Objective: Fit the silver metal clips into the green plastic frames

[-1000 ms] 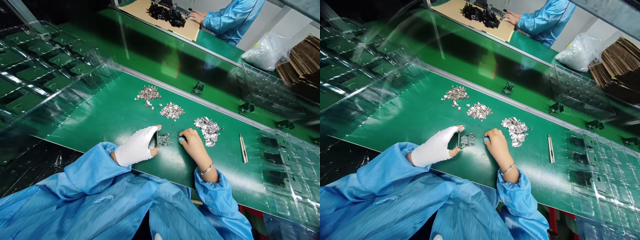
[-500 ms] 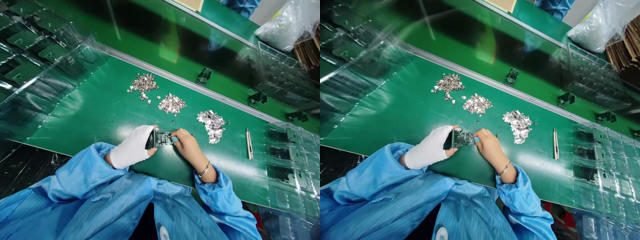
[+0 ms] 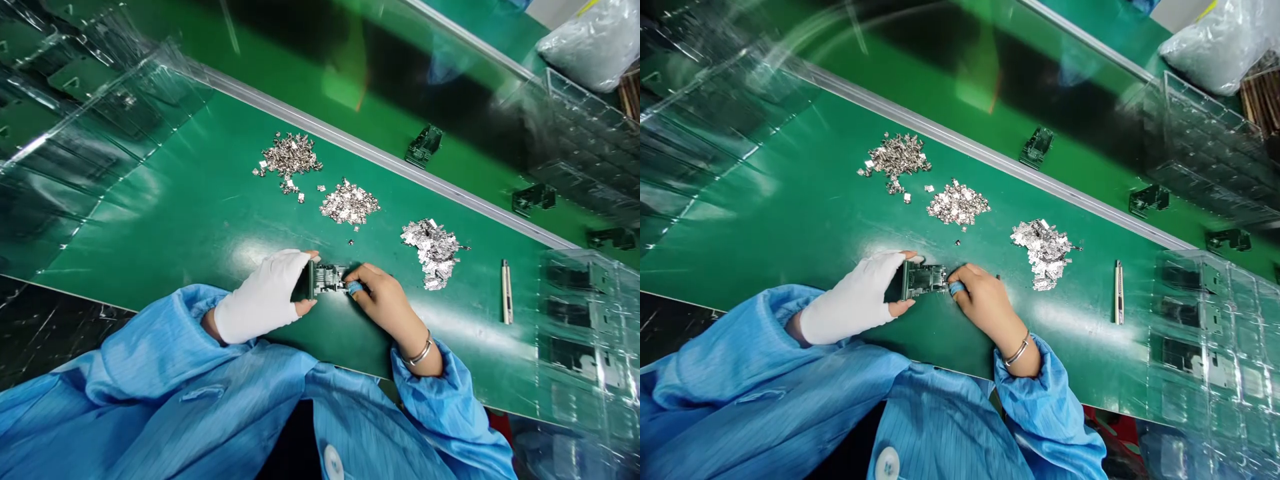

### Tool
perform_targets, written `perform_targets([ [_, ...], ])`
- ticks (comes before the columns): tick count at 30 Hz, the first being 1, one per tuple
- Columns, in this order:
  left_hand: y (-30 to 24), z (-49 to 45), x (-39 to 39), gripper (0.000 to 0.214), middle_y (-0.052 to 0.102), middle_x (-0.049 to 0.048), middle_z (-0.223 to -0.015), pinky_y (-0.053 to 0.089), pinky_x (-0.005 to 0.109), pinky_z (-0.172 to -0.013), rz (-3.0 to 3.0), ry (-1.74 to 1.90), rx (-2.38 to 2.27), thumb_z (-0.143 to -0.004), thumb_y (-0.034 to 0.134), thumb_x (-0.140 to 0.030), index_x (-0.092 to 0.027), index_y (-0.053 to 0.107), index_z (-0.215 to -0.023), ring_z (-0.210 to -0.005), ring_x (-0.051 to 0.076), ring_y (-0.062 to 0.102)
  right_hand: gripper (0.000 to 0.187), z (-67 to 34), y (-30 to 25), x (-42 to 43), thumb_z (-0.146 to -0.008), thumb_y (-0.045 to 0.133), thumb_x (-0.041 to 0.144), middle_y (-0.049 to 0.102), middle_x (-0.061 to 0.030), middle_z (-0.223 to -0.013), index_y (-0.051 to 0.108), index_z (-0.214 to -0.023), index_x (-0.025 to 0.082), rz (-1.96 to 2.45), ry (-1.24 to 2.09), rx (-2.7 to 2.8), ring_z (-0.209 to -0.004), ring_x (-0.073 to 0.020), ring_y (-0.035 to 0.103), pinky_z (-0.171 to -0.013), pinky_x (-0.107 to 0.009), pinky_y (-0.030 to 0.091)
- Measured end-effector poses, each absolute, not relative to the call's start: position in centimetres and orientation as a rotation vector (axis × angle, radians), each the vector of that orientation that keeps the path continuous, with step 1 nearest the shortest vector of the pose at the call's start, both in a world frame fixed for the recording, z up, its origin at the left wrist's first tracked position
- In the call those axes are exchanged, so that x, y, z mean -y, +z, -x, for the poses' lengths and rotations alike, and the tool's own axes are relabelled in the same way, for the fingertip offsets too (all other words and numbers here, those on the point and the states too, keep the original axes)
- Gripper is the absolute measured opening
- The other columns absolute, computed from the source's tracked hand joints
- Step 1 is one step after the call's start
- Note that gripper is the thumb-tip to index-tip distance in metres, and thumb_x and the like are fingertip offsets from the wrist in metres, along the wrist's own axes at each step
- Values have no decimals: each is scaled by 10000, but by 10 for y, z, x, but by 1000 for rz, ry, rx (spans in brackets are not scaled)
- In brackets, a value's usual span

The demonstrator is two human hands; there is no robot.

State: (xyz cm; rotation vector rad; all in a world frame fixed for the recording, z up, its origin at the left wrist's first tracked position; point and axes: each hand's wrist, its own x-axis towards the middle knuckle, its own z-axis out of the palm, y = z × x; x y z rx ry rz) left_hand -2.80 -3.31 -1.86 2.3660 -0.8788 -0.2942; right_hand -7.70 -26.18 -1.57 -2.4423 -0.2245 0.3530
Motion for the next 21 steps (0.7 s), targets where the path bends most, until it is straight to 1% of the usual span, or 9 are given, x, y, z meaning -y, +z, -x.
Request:
perform_targets([
  [2,-19,27,33,568,574,116,-1222,454,428,-985,-2363,-302,883,-693,642,-217,-161,465,-1230,-1145,298,544,283,78,-14,256,-753,481,28,633,-28,-936,571,-939,223,2479,363,230,-880,-185,592,-750,-276,440],
  [6,-19,27,33,557,573,120,-1216,455,424,-979,-2363,-300,901,-703,644,-225,-154,458,-1223,-1141,297,545,252,81,-11,249,-757,500,49,640,-52,-941,566,-933,216,2594,367,184,-847,-200,593,-683,-277,432],
  [9,-19,27,32,520,586,118,-1196,466,415,-959,-2359,-279,909,-721,633,-230,-146,464,-1206,-1117,288,559,250,81,-12,254,-763,503,54,642,-44,-933,580,-934,219,2550,354,159,-838,-194,593,-680,-279,432],
  [12,-19,28,31,479,586,119,-1206,456,424,-980,-2307,-188,942,-752,605,-241,-144,468,-1201,-1132,281,551,248,78,-16,262,-794,502,70,641,-46,-972,603,-967,216,2442,210,163,-915,-196,585,-785,-318,445],
  [15,-21,28,30,441,560,125,-1261,419,442,-1037,-2215,-69,993,-806,576,-283,-160,452,-1211,-1196,272,516,210,74,-17,261,-847,500,121,642,-68,-1054,626,-987,212,2388,53,209,-1030,-214,561,-925,-398,400],
  [17,-23,29,28,415,536,126,-1300,402,449,-1060,-2153,-25,1025,-838,554,-297,-179,434,-1217,-1243,267,485,148,74,-14,257,-876,494,162,648,-59,-1020,621,-933,212,2276,6,226,-999,-194,578,-927,-388,410],
  [19,-25,30,27,485,484,133,-1359,373,473,-1088,-2104,14,1058,-840,560,-328,-196,384,-1272,-1301,280,428,88,76,-10,252,-885,505,206,643,-45,-963,592,-873,213,2169,-70,206,-937,-170,596,-896,-355,441],
  [20,-27,30,26,560,448,141,-1392,356,489,-1099,-2084,35,1075,-830,571,-357,-200,341,-1316,-1325,294,396,62,78,-8,250,-881,522,227,640,-40,-946,578,-859,215,2156,-127,197,-918,-165,600,-911,-357,440],
  [21,-28,30,26,642,412,150,-1421,344,504,-1104,-2075,58,1088,-818,582,-387,-201,293,-1360,-1340,310,371,44,80,-6,248,-875,542,246,639,-35,-940,571,-858,217,2180,-180,206,-915,-163,602,-959,-378,417],
])
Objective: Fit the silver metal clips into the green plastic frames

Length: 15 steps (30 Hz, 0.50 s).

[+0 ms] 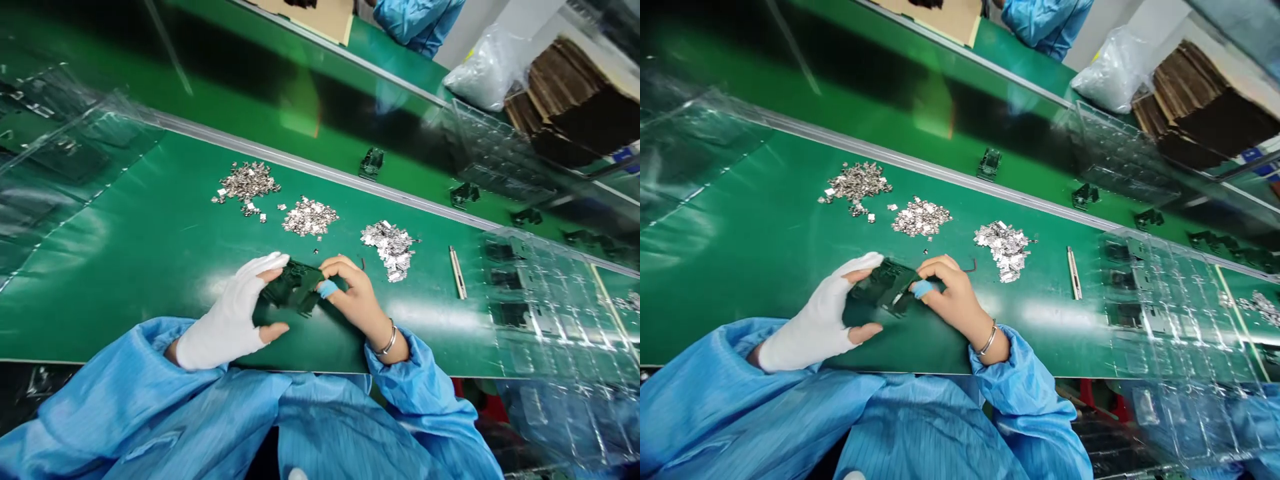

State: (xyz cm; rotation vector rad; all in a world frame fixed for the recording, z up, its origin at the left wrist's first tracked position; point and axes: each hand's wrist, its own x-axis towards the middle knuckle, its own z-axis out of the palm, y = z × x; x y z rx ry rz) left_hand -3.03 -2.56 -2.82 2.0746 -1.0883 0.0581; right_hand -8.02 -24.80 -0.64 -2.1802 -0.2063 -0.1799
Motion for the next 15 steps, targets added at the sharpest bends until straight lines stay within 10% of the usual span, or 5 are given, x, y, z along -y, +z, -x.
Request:
perform_targets([
  [6,-40,27,29,722,433,161,-1396,396,498,-1050,-2206,96,1076,-815,556,-463,-174,270,-1412,-1268,343,445,139,89,-10,237,-853,574,254,661,-26,-1053,587,-990,234,2545,-200,698,-1055,-188,549,-1150,-465,151],
  [15,-41,24,28,587,497,125,-1308,438,415,-1007,-2226,-104,1155,-808,533,-399,-160,380,-1323,-1191,289,503,219,99,6,356,-816,447,68,644,-78,-901,633,-869,170,2718,-127,-218,-905,-218,561,-817,-341,426],
])
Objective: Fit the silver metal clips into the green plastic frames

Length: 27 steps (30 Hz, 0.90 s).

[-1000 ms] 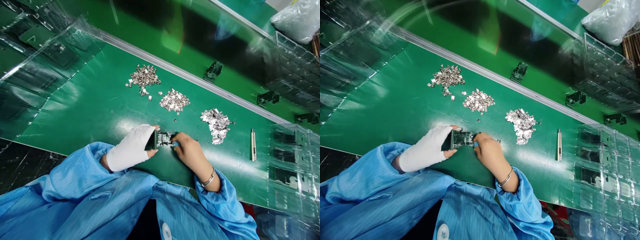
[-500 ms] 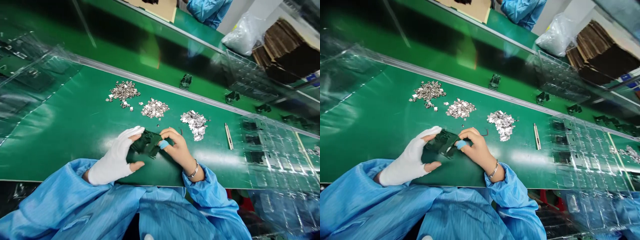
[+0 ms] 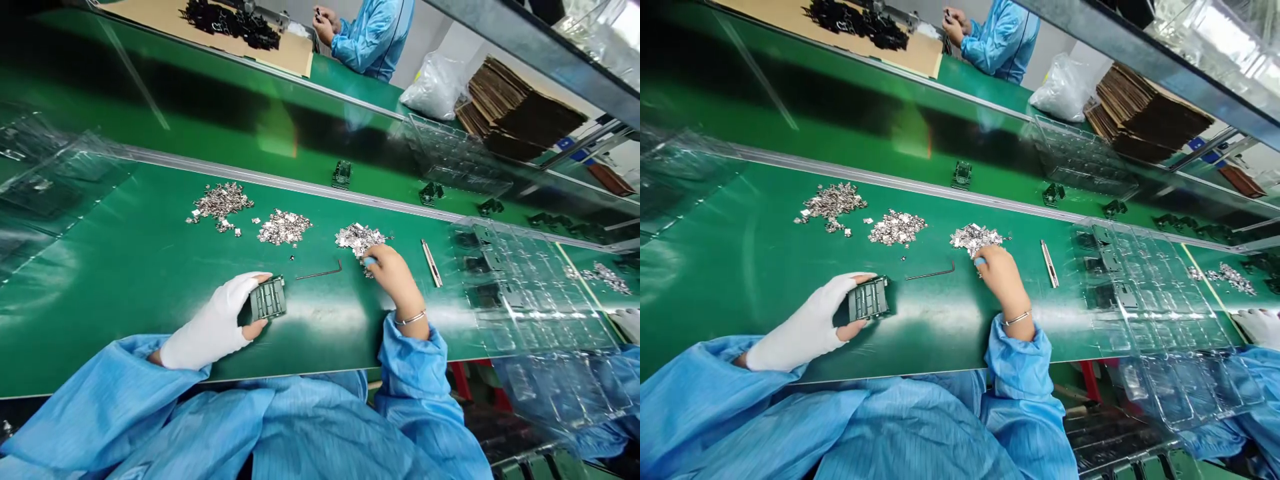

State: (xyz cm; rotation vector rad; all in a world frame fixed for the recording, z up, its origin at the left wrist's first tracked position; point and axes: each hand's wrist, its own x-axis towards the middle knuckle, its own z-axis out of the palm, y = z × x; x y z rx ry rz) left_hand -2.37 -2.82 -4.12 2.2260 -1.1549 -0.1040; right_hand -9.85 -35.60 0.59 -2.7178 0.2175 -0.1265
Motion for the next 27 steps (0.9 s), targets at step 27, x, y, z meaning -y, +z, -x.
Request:
perform_targets([
  [27,2,5,49,273,681,56,-1069,487,369,-896,-2057,269,1137,-908,469,-360,-190,626,-1051,-995,222,625,192,86,-6,322,-762,525,244,697,-57,-890,649,-903,203,2147,-542,-368,-789,-200,659,-742,-347,516],
])
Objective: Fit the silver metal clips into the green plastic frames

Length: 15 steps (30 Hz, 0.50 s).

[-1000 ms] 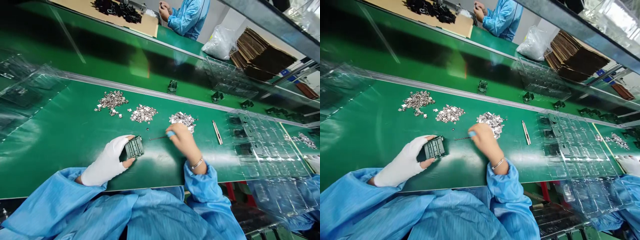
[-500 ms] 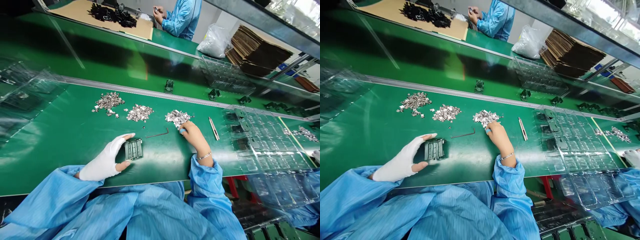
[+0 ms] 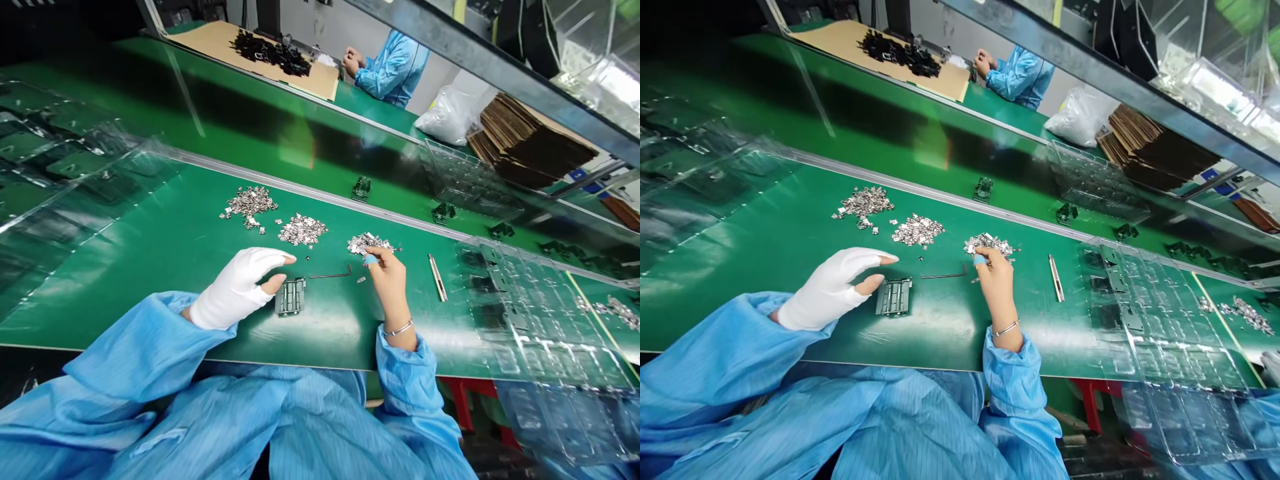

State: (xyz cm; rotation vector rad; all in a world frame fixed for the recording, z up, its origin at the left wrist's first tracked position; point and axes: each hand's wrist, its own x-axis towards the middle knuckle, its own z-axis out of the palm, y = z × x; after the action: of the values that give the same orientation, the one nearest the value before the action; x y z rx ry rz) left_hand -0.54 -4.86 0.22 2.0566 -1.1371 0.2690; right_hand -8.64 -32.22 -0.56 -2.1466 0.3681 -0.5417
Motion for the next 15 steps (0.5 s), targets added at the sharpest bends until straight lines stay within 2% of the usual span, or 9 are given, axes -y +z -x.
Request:
perform_targets([
  [4,0,3,54,314,698,68,-966,493,350,-813,-2052,282,1172,-914,449,-392,-164,658,-966,-902,214,640,141,84,-3,267,-819,546,290,710,-22,-849,621,-920,225,1868,-336,-162,-721,-165,692,-680,-302,544],
  [6,-1,3,55,322,696,74,-893,487,344,-756,-2072,247,1226,-904,458,-401,-155,665,-914,-841,215,639,101,85,-2,241,-824,556,262,706,-12,-823,625,-889,227,1911,-303,-34,-712,-154,679,-667,-286,532],
  [10,-2,7,57,350,633,57,-664,451,323,-643,-2132,207,1259,-906,403,-302,-157,614,-668,-648,187,591,100,85,-2,219,-814,555,200,679,-16,-830,648,-840,224,2038,-391,176,-767,-153,628,-665,-274,493],
  [12,-5,8,55,336,638,58,-696,467,327,-685,-2076,165,1168,-904,398,-303,-163,606,-680,-679,184,598,116,84,-3,220,-810,536,179,666,-15,-825,641,-818,226,2070,-407,148,-778,-156,612,-688,-283,487],
  [15,-15,7,51,245,670,72,-948,484,341,-856,-1947,-48,944,-871,458,-335,-164,628,-913,-907,199,623,123,82,-5,224,-780,517,155,649,-7,-794,613,-796,230,2134,-388,25,-766,-167,597,-727,-309,481],
])
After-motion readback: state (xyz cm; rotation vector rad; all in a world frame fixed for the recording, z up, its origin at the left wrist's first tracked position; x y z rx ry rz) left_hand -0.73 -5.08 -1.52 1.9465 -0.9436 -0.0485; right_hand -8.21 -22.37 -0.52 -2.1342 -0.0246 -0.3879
